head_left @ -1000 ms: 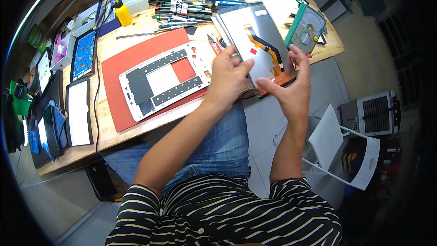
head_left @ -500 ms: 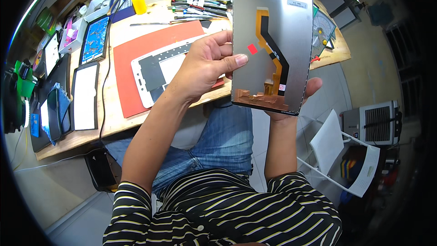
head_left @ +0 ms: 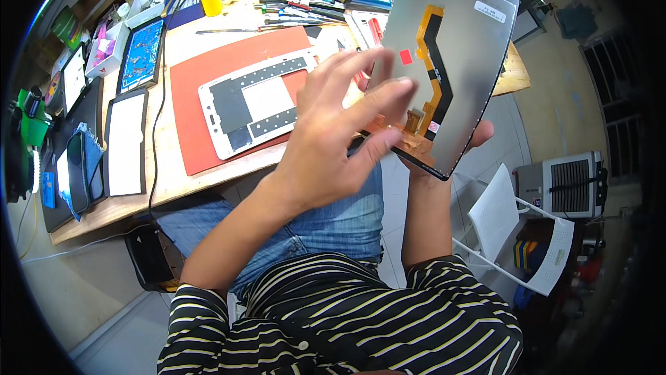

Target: The person aligns a tablet screen with its white frame and presses the edges to seat it. They then flip the device and use tweezers to lift and reposition ribbon cables and connectors inside the chassis.

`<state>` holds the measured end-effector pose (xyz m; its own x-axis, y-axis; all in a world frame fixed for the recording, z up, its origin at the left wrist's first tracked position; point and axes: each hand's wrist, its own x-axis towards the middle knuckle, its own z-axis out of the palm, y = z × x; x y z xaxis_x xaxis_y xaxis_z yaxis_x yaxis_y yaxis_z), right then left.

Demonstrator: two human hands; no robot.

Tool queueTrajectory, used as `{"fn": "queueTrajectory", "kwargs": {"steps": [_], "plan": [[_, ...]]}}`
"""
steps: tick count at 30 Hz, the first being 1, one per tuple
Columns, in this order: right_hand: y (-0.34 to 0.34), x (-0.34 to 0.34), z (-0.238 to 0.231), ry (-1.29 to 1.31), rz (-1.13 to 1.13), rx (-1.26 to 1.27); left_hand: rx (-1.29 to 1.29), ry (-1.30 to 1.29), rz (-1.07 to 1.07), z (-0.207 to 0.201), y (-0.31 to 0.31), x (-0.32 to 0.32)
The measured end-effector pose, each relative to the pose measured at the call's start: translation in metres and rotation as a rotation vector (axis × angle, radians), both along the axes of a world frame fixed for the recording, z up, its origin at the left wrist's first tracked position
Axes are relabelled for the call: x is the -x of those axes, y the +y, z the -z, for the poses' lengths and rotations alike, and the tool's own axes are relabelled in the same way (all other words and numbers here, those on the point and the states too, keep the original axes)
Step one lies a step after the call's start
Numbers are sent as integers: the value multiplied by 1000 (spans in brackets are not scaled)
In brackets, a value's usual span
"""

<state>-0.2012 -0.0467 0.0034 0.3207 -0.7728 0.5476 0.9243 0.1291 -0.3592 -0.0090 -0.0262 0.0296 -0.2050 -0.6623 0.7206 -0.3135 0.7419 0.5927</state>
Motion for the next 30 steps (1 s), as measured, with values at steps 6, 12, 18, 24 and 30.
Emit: {"fn": "queueTrajectory", "kwargs": {"steps": [6, 12, 18, 24, 30], "plan": [[-3, 3, -9, 411, 228, -63, 91, 36, 98, 5, 7, 1], [0, 1, -25, 649, 338, 29, 12, 129, 216, 6, 10, 2], [11, -10, -39, 779, 473, -63, 113, 46, 63, 7, 8, 11], [15, -11, -44, 771, 510, -131, 109, 15, -13, 14, 13, 9], [12, -13, -39, 764, 479, -80, 193, 124, 16, 15, 8, 14]]}}
